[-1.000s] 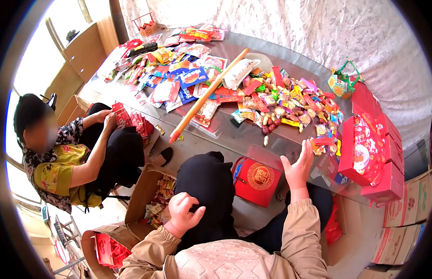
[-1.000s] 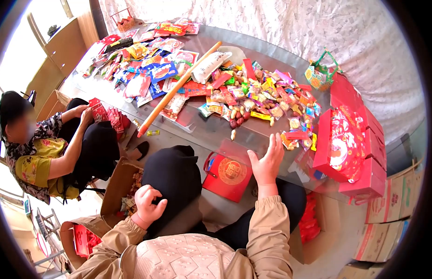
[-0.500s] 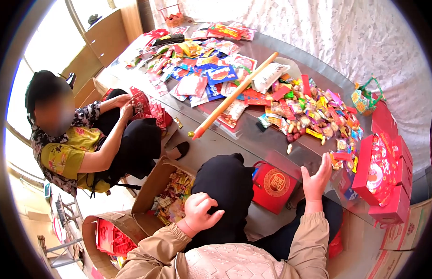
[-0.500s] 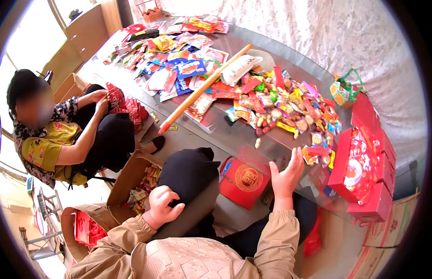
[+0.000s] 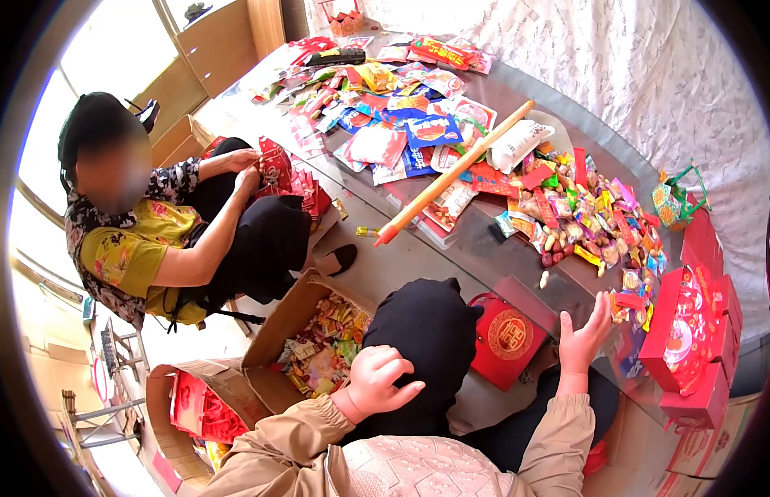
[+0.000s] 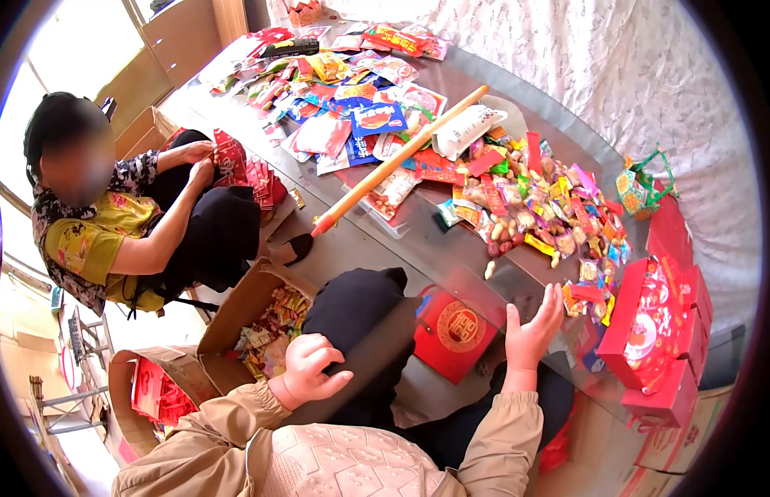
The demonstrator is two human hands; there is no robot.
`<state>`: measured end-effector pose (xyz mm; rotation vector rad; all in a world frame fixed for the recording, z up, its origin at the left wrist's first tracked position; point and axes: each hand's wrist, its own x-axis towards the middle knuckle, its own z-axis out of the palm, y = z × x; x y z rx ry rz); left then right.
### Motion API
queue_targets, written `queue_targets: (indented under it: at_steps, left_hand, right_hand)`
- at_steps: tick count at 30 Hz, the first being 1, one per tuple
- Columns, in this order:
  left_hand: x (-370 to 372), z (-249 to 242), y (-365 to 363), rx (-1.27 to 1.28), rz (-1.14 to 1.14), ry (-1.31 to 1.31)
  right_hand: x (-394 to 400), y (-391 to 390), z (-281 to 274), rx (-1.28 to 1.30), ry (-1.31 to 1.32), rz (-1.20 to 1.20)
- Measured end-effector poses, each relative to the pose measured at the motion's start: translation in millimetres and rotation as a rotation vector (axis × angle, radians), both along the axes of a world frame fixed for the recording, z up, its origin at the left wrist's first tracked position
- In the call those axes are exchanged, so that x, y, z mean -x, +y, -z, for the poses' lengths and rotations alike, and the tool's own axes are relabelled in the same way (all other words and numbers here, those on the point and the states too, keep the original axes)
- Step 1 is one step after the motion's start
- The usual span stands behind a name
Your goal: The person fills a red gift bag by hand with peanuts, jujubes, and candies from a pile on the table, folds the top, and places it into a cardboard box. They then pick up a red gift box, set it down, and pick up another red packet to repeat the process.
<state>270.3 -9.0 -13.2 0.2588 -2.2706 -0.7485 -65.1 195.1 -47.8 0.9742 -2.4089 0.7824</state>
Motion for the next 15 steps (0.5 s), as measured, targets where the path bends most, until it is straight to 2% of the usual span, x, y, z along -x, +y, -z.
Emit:
queue_targets:
  at_steps: [15]
  left_hand:
    - [-5.7, -0.6, -0.1, 0.017, -0.027, -0.036]
  right_hand:
    - [-0.4, 0.4, -0.2, -0.020, 0.013, 0.002]
